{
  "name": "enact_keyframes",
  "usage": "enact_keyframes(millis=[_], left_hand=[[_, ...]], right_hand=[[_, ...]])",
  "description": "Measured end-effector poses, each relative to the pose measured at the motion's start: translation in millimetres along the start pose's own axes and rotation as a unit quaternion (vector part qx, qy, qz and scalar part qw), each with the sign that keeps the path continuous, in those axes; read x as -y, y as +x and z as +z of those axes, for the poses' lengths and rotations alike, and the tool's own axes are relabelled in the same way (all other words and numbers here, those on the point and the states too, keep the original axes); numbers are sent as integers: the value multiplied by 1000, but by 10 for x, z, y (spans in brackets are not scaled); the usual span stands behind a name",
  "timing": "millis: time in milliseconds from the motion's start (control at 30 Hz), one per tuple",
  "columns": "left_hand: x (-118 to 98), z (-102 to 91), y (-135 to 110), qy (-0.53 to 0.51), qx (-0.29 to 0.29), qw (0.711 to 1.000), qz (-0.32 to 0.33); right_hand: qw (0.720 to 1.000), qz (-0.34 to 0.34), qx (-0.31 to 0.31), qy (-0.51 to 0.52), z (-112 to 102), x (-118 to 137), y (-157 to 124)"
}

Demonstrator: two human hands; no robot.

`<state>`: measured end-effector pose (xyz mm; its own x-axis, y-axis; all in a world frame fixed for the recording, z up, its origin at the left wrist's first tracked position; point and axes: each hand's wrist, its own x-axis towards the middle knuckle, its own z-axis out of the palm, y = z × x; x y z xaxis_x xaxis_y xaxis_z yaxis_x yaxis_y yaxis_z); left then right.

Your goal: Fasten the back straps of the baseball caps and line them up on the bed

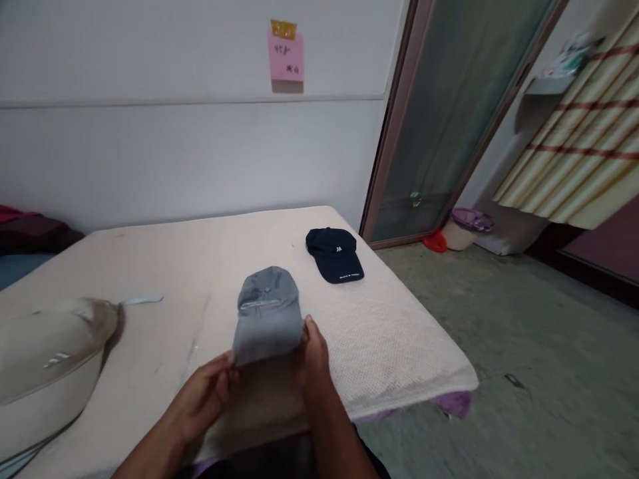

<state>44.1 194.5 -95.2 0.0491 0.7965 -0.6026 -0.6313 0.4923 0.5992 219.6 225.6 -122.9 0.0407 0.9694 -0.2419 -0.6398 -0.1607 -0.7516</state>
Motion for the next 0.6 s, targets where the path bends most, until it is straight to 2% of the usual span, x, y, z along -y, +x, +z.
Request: enact_keyframes(millis=[100, 167, 267, 333, 433, 533, 600], left_hand=[[69, -212, -228, 80, 108, 991, -2], [45, -296, -292, 113, 173, 978, -20], [-92, -337, -276, 95, 221, 970, -41], [-217, -330, -207, 41, 213, 975, -46], [-400, -335, -74, -38, 143, 989, -30], [-540, -402, 0, -59, 68, 995, -47], [-595, -453, -10, -49, 50, 995, -74]], right_hand=[[998, 13, -54, 8, -42, 45, 18], [997, 30, -66, -5, -29, 49, -12], [996, 86, 1, 1, 69, 60, -100], [991, 106, 73, 28, 167, 75, -169], [979, 111, 163, 50, 285, 52, -255], [960, 162, 227, 18, 299, -55, -296], [945, 196, 260, -18, 275, -130, -302]])
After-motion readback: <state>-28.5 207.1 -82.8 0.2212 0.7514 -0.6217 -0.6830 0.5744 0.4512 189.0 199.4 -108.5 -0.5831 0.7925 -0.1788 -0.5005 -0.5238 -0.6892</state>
